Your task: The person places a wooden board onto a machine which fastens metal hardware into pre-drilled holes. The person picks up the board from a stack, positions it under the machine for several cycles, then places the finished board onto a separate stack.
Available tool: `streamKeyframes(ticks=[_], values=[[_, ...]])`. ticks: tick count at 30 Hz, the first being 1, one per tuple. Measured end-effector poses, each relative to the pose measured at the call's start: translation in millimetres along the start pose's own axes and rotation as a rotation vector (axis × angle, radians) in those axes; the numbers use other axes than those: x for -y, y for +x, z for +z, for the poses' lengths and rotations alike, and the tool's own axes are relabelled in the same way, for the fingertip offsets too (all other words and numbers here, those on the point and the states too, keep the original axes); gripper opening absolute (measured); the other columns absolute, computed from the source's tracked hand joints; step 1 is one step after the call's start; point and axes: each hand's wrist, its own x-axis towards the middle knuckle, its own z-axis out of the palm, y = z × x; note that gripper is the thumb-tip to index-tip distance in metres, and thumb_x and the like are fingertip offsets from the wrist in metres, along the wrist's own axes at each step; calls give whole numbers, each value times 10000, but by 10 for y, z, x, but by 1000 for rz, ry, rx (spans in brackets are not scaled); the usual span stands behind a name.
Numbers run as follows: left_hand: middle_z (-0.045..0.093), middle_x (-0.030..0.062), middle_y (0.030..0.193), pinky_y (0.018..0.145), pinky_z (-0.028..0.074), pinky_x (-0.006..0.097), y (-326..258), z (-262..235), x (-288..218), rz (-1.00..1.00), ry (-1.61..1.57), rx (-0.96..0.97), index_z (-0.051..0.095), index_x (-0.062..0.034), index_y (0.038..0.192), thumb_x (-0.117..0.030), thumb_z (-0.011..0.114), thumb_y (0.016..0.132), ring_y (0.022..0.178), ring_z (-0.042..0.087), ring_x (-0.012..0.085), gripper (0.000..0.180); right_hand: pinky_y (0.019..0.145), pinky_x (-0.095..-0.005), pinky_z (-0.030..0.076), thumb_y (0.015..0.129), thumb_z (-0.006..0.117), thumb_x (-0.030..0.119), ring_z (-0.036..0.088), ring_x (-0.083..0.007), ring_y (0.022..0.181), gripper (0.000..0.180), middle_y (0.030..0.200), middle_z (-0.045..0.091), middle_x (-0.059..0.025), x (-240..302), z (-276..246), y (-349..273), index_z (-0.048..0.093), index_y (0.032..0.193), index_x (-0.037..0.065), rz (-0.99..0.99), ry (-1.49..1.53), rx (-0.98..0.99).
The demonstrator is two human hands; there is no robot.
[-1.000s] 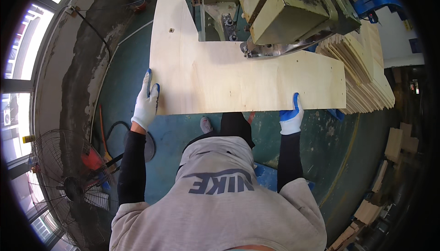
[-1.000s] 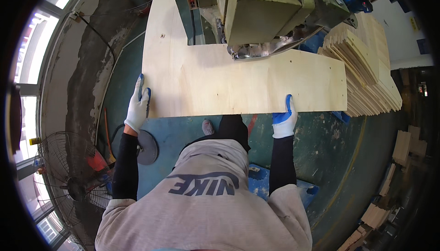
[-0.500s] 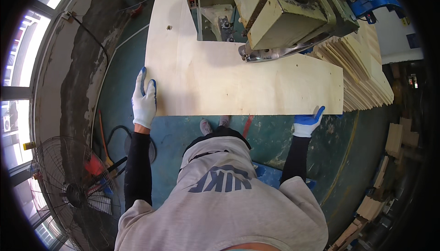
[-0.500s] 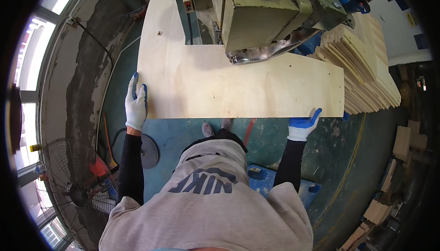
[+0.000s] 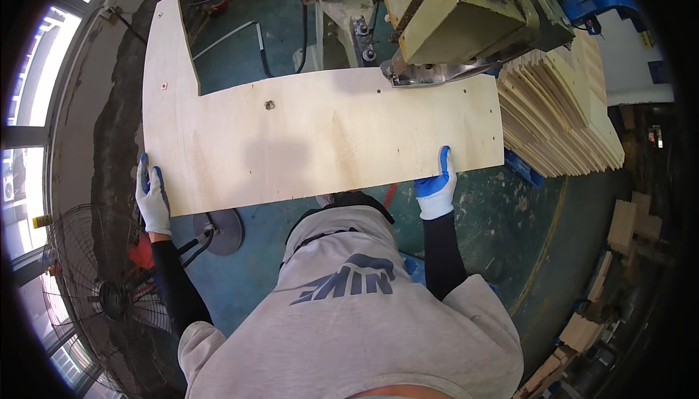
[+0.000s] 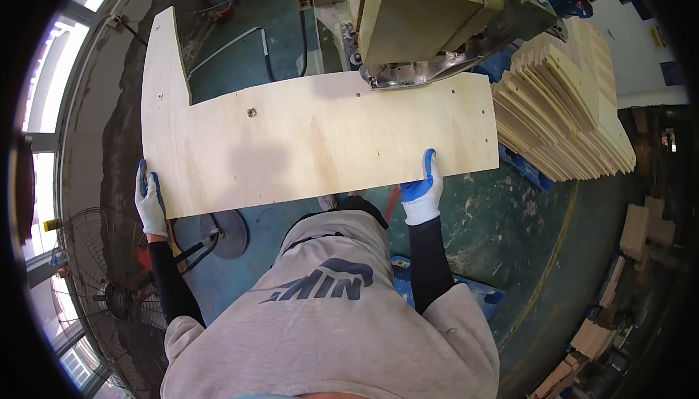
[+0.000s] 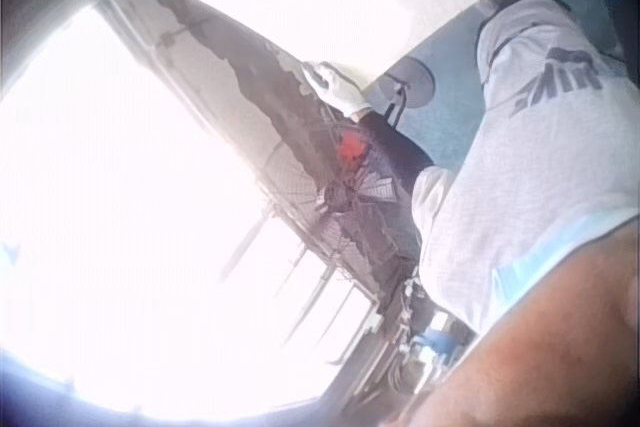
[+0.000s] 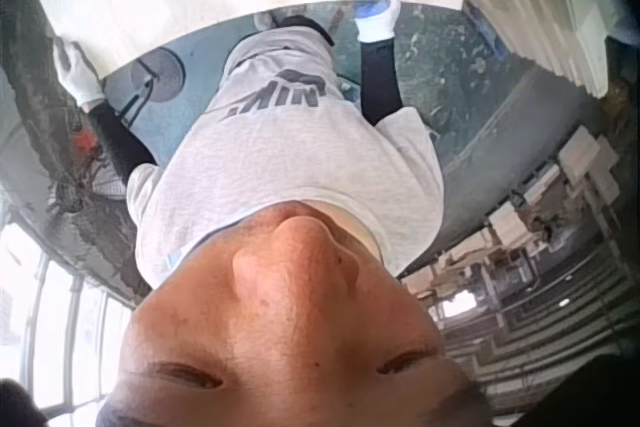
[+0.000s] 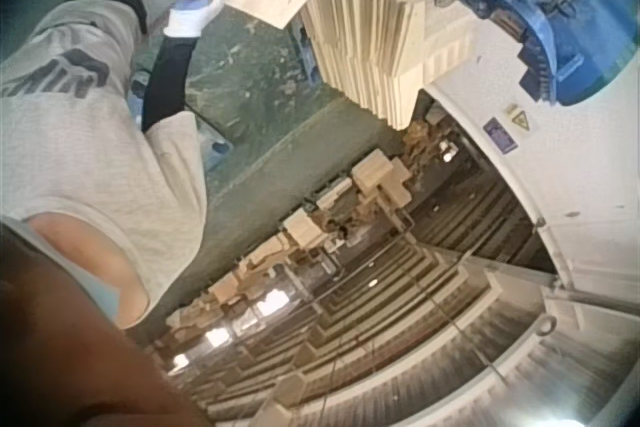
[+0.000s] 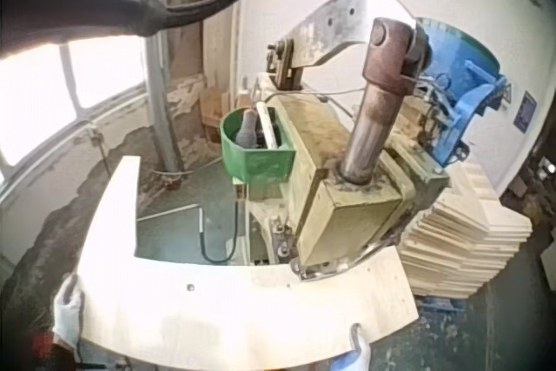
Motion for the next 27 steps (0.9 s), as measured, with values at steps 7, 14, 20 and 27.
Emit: streamKeyframes(ticks=[7,14,20,27], values=[[430,111,1557,1142,377,277,118,200,62,-25,-108,87,407,43,1504,-63,550,1029,1384,453,159,507,1073,-420,475,1059,519,347,586,-241,1269,452,1384,604,-91,114,75,122,536,1393,42,-75,-18,21],[420,112,1566,1142,359,277,54,360,-27,-67,-86,109,374,41,1525,-55,563,1019,1399,429,159,549,1074,-417,469,1053,533,340,589,-252,1258,448,1377,607,-95,193,71,201,539,1383,37,-106,-82,-31],[412,101,1576,1142,354,270,3,300,38,-109,40,142,371,23,1534,-61,568,1021,1399,423,146,556,1078,-423,465,1056,531,325,584,-254,1266,449,1386,601,-99,229,20,236,524,1397,34,-60,-75,-42],[368,121,1595,1147,328,278,144,319,120,-113,-127,217,277,18,1568,-73,551,1035,1412,408,172,605,1028,-426,503,1046,556,297,602,-250,1237,431,1357,614,-99,150,-48,249,538,1384,30,-73,-27,-31]])
